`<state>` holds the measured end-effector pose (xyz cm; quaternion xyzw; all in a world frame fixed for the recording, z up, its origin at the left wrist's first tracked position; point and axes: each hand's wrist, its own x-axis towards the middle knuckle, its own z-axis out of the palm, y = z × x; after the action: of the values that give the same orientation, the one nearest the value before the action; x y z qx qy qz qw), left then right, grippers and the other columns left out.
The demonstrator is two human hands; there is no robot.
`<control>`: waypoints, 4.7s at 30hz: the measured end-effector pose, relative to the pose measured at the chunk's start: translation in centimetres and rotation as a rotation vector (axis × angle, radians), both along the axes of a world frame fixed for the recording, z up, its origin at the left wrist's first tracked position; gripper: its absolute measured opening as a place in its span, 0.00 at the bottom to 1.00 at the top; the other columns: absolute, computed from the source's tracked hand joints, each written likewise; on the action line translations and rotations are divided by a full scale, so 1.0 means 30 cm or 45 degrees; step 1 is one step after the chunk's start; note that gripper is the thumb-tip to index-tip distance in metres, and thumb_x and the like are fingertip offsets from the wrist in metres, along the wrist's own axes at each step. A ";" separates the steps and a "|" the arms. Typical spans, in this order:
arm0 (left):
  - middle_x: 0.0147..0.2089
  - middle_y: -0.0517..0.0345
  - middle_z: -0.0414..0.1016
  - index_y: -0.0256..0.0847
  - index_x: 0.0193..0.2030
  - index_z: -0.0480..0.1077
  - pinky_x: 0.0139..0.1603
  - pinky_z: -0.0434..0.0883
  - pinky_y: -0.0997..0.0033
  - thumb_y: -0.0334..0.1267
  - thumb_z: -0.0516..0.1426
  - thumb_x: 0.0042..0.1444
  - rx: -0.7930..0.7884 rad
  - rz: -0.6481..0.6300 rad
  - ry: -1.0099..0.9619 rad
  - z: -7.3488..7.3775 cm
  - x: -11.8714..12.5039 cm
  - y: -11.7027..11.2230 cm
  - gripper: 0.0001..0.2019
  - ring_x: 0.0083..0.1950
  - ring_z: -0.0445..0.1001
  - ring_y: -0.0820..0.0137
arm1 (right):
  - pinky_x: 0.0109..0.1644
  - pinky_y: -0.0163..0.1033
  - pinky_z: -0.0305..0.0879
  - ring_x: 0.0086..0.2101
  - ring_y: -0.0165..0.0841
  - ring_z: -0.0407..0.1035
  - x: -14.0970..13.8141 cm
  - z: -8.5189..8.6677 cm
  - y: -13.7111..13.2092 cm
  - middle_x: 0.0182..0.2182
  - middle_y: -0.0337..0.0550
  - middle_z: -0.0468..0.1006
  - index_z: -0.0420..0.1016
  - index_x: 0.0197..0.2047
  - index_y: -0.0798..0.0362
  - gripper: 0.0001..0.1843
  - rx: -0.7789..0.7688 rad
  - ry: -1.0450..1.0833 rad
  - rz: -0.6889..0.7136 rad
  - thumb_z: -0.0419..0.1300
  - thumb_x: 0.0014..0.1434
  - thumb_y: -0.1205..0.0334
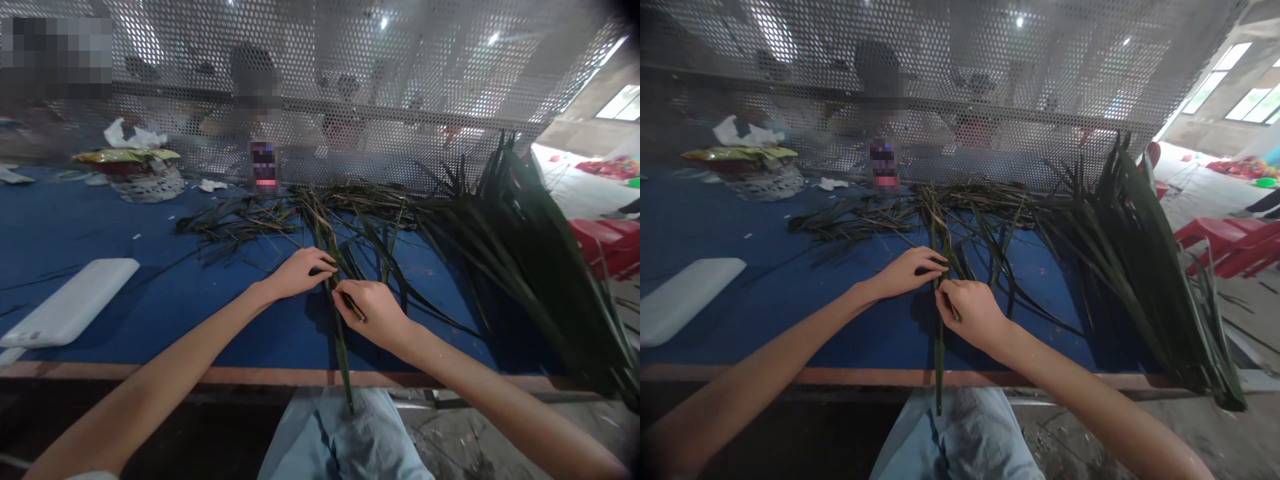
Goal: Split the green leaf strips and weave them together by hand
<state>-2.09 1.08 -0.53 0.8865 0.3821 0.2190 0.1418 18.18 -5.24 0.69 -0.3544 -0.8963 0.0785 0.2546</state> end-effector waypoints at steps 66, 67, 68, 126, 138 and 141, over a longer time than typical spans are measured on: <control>0.26 0.53 0.72 0.39 0.22 0.72 0.47 0.60 0.57 0.55 0.60 0.49 -0.149 0.592 0.036 0.032 0.038 -0.053 0.20 0.41 0.66 0.58 | 0.36 0.34 0.60 0.32 0.32 0.69 0.077 -0.051 -0.158 0.30 0.44 0.74 0.71 0.38 0.54 0.12 0.158 -0.097 0.028 0.48 0.68 0.62; 0.27 0.54 0.73 0.40 0.22 0.73 0.48 0.59 0.57 0.53 0.61 0.48 -0.208 0.584 0.016 0.029 0.043 -0.052 0.17 0.43 0.66 0.57 | 0.35 0.34 0.60 0.32 0.32 0.69 0.074 -0.054 -0.157 0.30 0.44 0.74 0.71 0.37 0.54 0.13 0.196 -0.104 0.014 0.48 0.68 0.61; 0.28 0.54 0.74 0.40 0.23 0.74 0.48 0.59 0.58 0.50 0.63 0.46 -0.260 0.579 -0.023 0.026 0.049 -0.052 0.14 0.43 0.67 0.58 | 0.35 0.34 0.60 0.32 0.32 0.69 0.074 -0.055 -0.155 0.30 0.45 0.74 0.72 0.36 0.54 0.13 0.226 -0.100 0.005 0.48 0.68 0.61; 0.29 0.55 0.77 0.36 0.28 0.75 0.34 0.71 0.72 0.46 0.65 0.45 -0.530 0.310 -0.972 0.169 0.128 -0.136 0.13 0.33 0.76 0.67 | 0.38 0.37 0.69 0.35 0.32 0.70 0.099 0.113 0.181 0.33 0.41 0.76 0.75 0.41 0.52 0.16 -0.892 1.077 0.178 0.62 0.55 0.50; 0.33 0.54 0.78 0.35 0.33 0.76 0.38 0.72 0.70 0.46 0.63 0.48 -0.554 0.234 -0.934 0.180 0.142 -0.134 0.14 0.37 0.76 0.65 | 0.42 0.41 0.69 0.35 0.34 0.69 0.088 0.122 0.171 0.32 0.41 0.76 0.77 0.37 0.53 0.15 -0.794 0.928 0.217 0.62 0.56 0.49; 0.34 0.53 0.78 0.35 0.38 0.76 0.38 0.72 0.69 0.47 0.63 0.49 -0.614 0.199 -0.960 0.185 0.146 -0.130 0.16 0.38 0.76 0.64 | 0.42 0.40 0.69 0.36 0.35 0.70 0.091 0.136 0.174 0.30 0.40 0.75 0.76 0.35 0.53 0.14 -0.775 0.873 0.235 0.61 0.56 0.50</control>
<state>2.29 -2.81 5.02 0.6549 0.4095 0.4414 0.4567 20.91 -0.03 4.76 -0.2855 -0.7244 0.4728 0.4125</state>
